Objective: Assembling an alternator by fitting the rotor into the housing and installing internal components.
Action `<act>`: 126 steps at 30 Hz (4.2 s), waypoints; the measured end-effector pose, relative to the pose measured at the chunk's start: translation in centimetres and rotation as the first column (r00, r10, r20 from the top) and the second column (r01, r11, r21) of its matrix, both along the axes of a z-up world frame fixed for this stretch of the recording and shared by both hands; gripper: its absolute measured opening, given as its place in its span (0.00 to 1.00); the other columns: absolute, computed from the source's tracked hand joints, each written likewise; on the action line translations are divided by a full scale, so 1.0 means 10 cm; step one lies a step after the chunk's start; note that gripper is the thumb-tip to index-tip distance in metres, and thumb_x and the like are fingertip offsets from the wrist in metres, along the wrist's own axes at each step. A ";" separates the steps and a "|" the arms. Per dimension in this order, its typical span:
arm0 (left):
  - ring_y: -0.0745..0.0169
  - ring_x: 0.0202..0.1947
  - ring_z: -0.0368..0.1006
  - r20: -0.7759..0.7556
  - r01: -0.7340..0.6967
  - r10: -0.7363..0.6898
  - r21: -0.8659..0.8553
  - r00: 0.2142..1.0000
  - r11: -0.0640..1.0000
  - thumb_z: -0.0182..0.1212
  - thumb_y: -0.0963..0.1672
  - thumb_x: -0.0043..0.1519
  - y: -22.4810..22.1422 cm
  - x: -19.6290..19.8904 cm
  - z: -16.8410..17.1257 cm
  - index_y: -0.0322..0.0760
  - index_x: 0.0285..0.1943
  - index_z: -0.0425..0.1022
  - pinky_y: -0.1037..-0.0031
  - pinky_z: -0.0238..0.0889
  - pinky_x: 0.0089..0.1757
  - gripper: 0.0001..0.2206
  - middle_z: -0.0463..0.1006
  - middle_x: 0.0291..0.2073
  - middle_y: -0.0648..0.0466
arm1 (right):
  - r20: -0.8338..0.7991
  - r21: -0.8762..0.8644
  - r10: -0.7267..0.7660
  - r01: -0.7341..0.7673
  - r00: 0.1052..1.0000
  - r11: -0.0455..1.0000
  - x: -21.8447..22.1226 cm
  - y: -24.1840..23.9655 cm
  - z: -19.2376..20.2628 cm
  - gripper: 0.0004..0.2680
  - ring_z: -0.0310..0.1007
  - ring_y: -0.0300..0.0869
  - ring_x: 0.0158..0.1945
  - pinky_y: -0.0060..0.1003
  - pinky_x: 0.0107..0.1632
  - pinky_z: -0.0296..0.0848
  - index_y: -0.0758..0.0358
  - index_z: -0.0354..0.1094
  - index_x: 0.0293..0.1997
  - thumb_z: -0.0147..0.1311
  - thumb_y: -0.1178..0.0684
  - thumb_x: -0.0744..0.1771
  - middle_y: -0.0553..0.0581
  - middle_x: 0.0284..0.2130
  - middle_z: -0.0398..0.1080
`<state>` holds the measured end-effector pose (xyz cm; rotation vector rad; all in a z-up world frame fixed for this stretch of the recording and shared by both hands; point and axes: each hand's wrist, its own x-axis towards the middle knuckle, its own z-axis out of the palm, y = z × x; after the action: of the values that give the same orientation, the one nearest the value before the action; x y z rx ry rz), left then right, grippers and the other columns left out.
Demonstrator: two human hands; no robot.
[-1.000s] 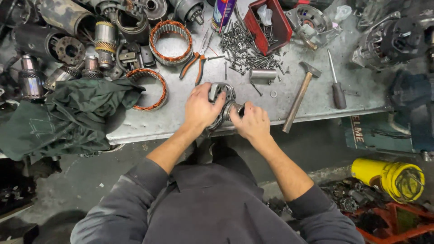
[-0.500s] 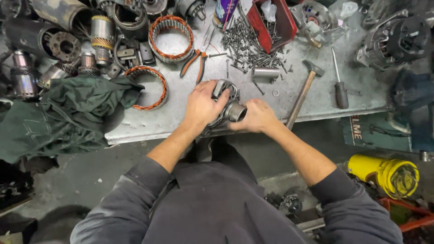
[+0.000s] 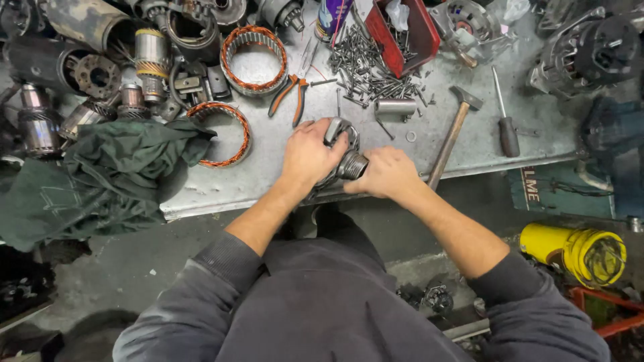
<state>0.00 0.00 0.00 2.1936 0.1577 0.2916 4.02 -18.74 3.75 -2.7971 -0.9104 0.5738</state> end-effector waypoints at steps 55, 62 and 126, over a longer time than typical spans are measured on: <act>0.42 0.52 0.74 -0.101 0.012 -0.011 0.006 0.995 1.000 0.65 0.55 0.57 0.03 0.01 -0.02 0.38 0.50 0.80 0.57 0.67 0.50 0.21 0.82 0.46 0.45 | 0.107 0.523 -0.577 0.448 0.810 0.725 0.24 -0.66 -0.78 0.11 0.76 0.55 0.49 0.47 0.54 0.73 0.60 0.72 0.52 0.59 0.52 0.66 0.63 0.46 0.75; 0.43 0.53 0.75 -0.113 0.016 -0.015 0.010 0.994 1.000 0.65 0.55 0.57 0.02 0.03 -0.03 0.37 0.50 0.80 0.57 0.68 0.51 0.22 0.82 0.46 0.46 | 0.284 0.249 -0.563 0.507 0.776 0.825 0.48 -1.21 -1.16 0.12 0.70 0.62 0.51 0.54 0.53 0.69 0.57 0.73 0.55 0.60 0.48 0.67 0.67 0.46 0.70; 0.42 0.47 0.76 -0.094 -0.015 0.013 -0.017 0.995 1.000 0.65 0.55 0.57 0.02 0.00 0.04 0.37 0.43 0.80 0.56 0.68 0.46 0.20 0.82 0.39 0.44 | 0.161 0.663 -0.364 0.172 0.917 0.728 -0.57 -0.45 -0.33 0.08 0.77 0.45 0.30 0.36 0.34 0.73 0.66 0.77 0.39 0.67 0.55 0.62 0.58 0.31 0.76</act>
<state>-0.02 0.21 0.43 2.1908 0.2271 0.1946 -1.68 -23.19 0.42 -2.3184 -0.5588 -0.1777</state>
